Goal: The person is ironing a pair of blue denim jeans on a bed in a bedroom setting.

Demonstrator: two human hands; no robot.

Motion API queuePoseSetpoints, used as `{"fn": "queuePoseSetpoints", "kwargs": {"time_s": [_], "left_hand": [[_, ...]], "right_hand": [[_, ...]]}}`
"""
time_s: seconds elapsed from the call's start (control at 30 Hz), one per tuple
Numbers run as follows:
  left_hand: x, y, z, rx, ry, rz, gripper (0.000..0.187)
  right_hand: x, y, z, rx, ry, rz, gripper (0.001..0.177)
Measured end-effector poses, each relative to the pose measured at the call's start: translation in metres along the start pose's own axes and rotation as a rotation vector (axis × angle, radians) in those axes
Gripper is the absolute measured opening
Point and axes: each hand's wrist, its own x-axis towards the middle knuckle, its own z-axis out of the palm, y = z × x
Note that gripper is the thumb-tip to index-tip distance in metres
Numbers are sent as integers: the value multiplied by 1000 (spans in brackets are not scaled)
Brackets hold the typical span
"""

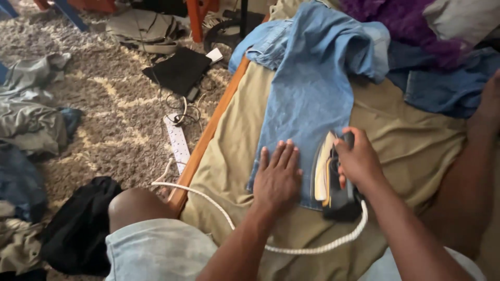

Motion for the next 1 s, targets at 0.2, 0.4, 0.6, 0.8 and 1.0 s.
{"fn": "queuePoseSetpoints", "kwargs": {"time_s": [0.2, 0.4, 0.6, 0.8, 1.0], "left_hand": [[0, 3, -10, -79, -23, -107, 55], [-1, 0, -6, -42, -24, -85, 55], [3, -6, 1, -25, -13, -73, 53], [13, -39, -52, 137, -134, -204, 54], [0, -63, -55, 110, -79, -233, 57]], "right_hand": [[47, 3, -4, 141, 50, -4, 41], [-5, -4, 2, 213, -297, 40, 43], [9, -21, 18, 90, -194, -50, 40], [13, -32, 26, 0, -242, -65, 43], [32, -35, 41, 12, -217, -125, 45]]}}
